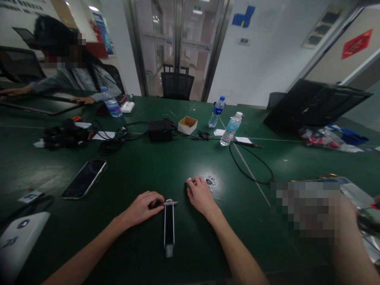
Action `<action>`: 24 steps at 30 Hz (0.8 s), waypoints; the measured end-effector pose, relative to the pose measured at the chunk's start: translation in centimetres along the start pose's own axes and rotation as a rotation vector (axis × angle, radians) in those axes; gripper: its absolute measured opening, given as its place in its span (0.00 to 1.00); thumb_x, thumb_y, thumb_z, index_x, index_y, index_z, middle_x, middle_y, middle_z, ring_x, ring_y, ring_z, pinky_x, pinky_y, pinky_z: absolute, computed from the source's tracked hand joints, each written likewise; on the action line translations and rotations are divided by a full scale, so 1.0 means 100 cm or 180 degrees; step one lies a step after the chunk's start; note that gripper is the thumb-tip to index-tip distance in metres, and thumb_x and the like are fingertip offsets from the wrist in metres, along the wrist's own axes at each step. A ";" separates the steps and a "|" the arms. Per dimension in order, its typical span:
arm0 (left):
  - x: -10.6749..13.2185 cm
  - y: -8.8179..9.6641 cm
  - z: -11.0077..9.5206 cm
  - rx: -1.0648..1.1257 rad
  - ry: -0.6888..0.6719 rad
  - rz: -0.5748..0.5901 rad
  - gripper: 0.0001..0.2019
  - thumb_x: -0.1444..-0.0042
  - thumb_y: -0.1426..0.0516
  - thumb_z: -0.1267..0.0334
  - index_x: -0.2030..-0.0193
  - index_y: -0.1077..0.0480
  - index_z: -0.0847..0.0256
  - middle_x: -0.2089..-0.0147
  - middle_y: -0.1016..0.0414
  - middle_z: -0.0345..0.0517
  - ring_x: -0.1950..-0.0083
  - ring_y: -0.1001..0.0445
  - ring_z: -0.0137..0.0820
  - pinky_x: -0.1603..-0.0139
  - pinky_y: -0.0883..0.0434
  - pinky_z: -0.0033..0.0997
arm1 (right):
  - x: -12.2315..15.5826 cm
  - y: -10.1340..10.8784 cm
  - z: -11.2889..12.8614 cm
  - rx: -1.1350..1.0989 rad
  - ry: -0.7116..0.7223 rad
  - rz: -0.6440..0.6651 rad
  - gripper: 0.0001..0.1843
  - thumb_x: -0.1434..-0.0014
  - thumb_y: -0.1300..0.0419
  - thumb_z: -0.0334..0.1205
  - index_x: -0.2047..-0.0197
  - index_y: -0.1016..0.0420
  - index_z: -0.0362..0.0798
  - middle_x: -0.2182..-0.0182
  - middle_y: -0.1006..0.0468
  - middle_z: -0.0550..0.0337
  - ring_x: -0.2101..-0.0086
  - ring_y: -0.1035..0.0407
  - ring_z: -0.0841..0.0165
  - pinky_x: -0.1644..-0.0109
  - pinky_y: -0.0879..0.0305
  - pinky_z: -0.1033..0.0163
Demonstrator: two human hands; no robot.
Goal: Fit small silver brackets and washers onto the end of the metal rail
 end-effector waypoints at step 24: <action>-0.001 0.001 0.000 -0.0199 -0.0102 -0.0112 0.11 0.35 0.46 0.57 0.51 0.29 0.59 0.55 0.27 0.44 0.62 0.30 0.32 0.60 0.34 0.31 | 0.002 0.017 -0.021 -0.0090 -0.0295 0.0513 0.09 0.40 0.44 0.34 0.59 0.24 0.48 0.62 0.24 0.53 0.59 0.32 0.62 0.57 0.39 0.60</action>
Point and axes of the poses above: each hand's wrist, its own x-axis away from the middle knuckle, its own y-axis out of the back of the hand, z = x × y, the point moved 5 cm from there along -x, towards the middle knuckle
